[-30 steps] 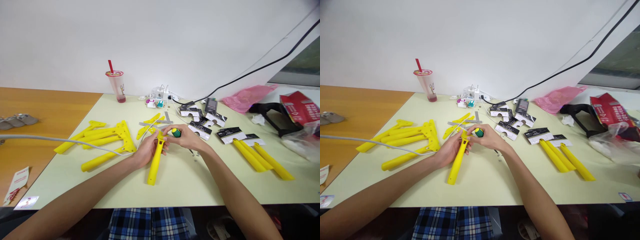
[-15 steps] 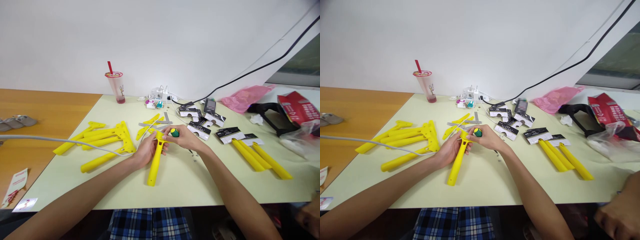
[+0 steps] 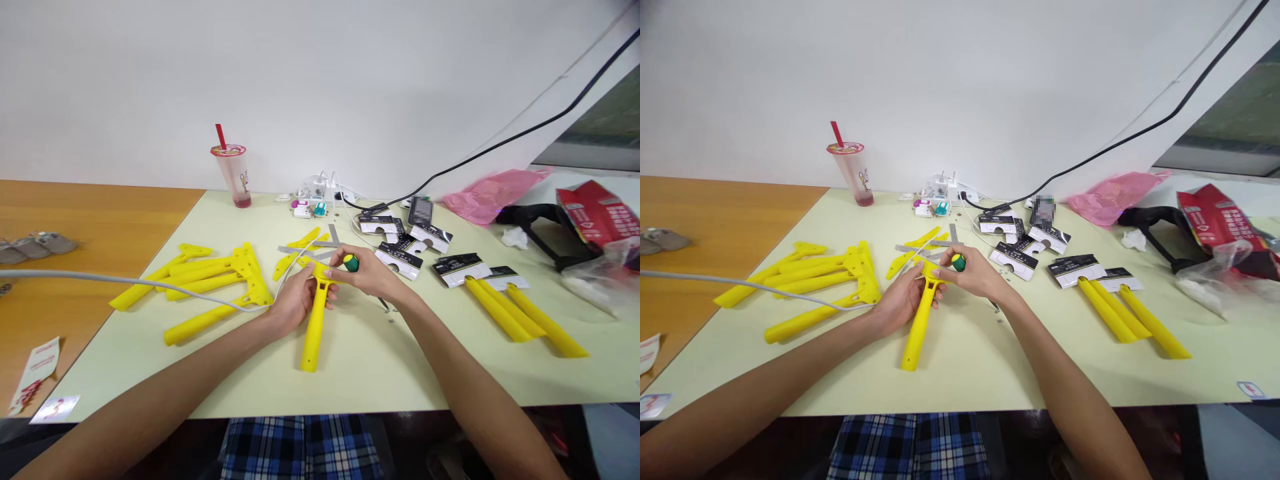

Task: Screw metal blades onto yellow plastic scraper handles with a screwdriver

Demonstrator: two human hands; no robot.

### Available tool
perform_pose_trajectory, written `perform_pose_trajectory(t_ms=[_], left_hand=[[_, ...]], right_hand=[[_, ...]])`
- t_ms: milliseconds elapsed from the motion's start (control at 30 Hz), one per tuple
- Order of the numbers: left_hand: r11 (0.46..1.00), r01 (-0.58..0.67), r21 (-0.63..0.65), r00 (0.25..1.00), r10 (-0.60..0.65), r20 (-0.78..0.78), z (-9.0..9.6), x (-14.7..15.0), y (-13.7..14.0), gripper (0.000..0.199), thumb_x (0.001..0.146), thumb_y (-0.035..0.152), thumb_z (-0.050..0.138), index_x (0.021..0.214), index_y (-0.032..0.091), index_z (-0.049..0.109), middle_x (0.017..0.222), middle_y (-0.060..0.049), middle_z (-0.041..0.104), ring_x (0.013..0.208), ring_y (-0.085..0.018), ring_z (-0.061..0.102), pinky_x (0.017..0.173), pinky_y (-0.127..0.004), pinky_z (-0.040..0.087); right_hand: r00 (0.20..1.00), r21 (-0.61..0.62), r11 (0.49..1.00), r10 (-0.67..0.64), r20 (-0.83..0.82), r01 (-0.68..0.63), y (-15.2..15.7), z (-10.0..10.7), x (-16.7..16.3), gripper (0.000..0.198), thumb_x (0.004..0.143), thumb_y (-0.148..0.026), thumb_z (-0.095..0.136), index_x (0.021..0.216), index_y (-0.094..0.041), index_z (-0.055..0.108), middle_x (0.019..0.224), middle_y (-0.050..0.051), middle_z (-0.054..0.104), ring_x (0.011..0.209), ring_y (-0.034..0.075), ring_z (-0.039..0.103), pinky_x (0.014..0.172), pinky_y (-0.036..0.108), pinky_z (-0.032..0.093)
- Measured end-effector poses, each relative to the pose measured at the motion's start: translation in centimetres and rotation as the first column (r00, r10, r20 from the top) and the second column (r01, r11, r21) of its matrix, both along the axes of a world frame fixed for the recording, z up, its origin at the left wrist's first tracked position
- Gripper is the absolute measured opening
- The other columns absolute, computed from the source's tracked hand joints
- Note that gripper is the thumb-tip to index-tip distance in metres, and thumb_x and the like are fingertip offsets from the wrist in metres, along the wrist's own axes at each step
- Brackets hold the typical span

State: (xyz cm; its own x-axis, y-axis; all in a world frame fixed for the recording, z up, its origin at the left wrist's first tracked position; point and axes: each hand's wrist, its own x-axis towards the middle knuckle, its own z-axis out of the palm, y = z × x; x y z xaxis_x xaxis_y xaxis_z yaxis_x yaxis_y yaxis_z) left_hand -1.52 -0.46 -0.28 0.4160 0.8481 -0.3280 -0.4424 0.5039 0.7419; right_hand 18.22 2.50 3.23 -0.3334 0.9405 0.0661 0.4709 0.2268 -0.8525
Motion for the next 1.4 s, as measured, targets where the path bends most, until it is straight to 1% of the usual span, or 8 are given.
perform_pose_trajectory(t_ms=[100,200,300,400,700,867,1267,1400], left_hand=[[1.0,-0.008,0.004,1.0,0.008,-0.006,0.1,0.1,0.0,0.044,0.115,0.039,0.04,0.101,0.01,0.07,0.091,-0.018,0.078,0.072,-0.022,0.072,0.065,-0.032,0.063],[1.0,-0.019,-0.006,1.0,0.019,-0.019,0.3,0.1,-0.1,0.042,0.115,0.036,0.039,0.102,0.01,0.069,0.091,-0.019,0.078,0.071,-0.022,0.073,0.064,-0.032,0.062],[0.999,-0.035,-0.011,0.999,0.035,-0.034,0.5,0.2,-0.1,0.041,0.114,0.034,0.038,0.103,0.009,0.068,0.091,-0.019,0.079,0.07,-0.023,0.073,0.063,-0.033,0.062],[0.999,-0.046,-0.006,0.998,0.046,-0.035,0.6,0.2,-0.2,0.039,0.114,0.033,0.039,0.105,0.009,0.068,0.09,-0.019,0.079,0.069,-0.023,0.074,0.061,-0.034,0.062],[0.997,-0.073,-0.01,0.997,0.073,0.005,0.5,0.3,-0.2,0.037,0.114,0.03,0.038,0.111,0.008,0.068,0.088,-0.018,0.079,0.064,-0.022,0.072,0.057,-0.032,0.061],[0.998,-0.064,0.003,0.998,0.064,-0.008,0.3,0.2,-0.1,0.039,0.115,0.03,0.038,0.111,0.006,0.069,0.092,-0.02,0.08,0.066,-0.022,0.073,0.059,-0.034,0.063],[0.996,-0.025,0.085,1.0,0.025,0.006,-0.1,0.0,-0.2,0.022,0.11,0.023,0.053,0.104,0.01,0.069,0.094,-0.019,0.081,0.071,-0.021,0.075,0.061,-0.031,0.064],[0.994,-0.02,0.103,1.0,0.02,0.001,-0.3,-0.1,-0.2,0.016,0.107,0.023,0.061,0.105,0.009,0.07,0.096,-0.019,0.082,0.073,-0.021,0.077,0.063,-0.032,0.065]], right_hand=[[1.0,-0.023,0.999,-0.027,0.009,0.027,0.0,0.1,0.0,0.053,0.079,-0.07,0.086,0.088,-0.021,0.067,0.097,0.003,0.072,0.078,0.016,0.055,0.067,0.029,0.041],[0.998,-0.109,0.992,-0.055,0.026,0.058,-0.3,0.6,-0.1,0.058,0.075,-0.073,0.087,0.09,-0.021,0.066,0.099,0.003,0.071,0.066,0.012,0.048,0.053,0.027,0.034],[0.998,-0.191,0.98,-0.048,0.028,0.052,-0.7,1.3,-0.2,0.058,0.072,-0.072,0.089,0.089,-0.021,0.066,0.093,0.001,0.068,0.059,0.009,0.041,0.046,0.025,0.027],[1.0,-0.222,0.974,-0.029,0.012,0.031,-0.8,1.6,-0.2,0.055,0.073,-0.068,0.091,0.09,-0.021,0.068,0.089,0.0,0.066,0.056,0.008,0.039,0.043,0.025,0.025],[0.999,-0.17,0.985,-0.028,0.035,0.034,-0.6,1.2,0.1,0.047,0.091,-0.069,0.076,0.096,-0.022,0.074,0.071,-0.002,0.059,0.048,0.009,0.037,0.037,0.025,0.028],[0.999,-0.155,0.987,-0.032,0.016,0.034,-0.5,1.0,0.2,0.049,0.089,-0.07,0.077,0.097,-0.022,0.076,0.075,0.0,0.062,0.049,0.009,0.038,0.036,0.024,0.029],[0.999,-0.123,0.992,-0.033,-0.008,0.032,-0.4,0.9,0.2,0.05,0.088,-0.07,0.078,0.096,-0.021,0.08,0.071,0.0,0.063,0.05,0.009,0.038,0.04,0.025,0.027],[0.999,-0.088,0.996,-0.033,0.003,0.034,-0.5,1.1,0.1,0.049,0.089,-0.068,0.078,0.095,-0.019,0.08,0.076,0.003,0.069,0.054,0.01,0.039,0.046,0.026,0.03]])
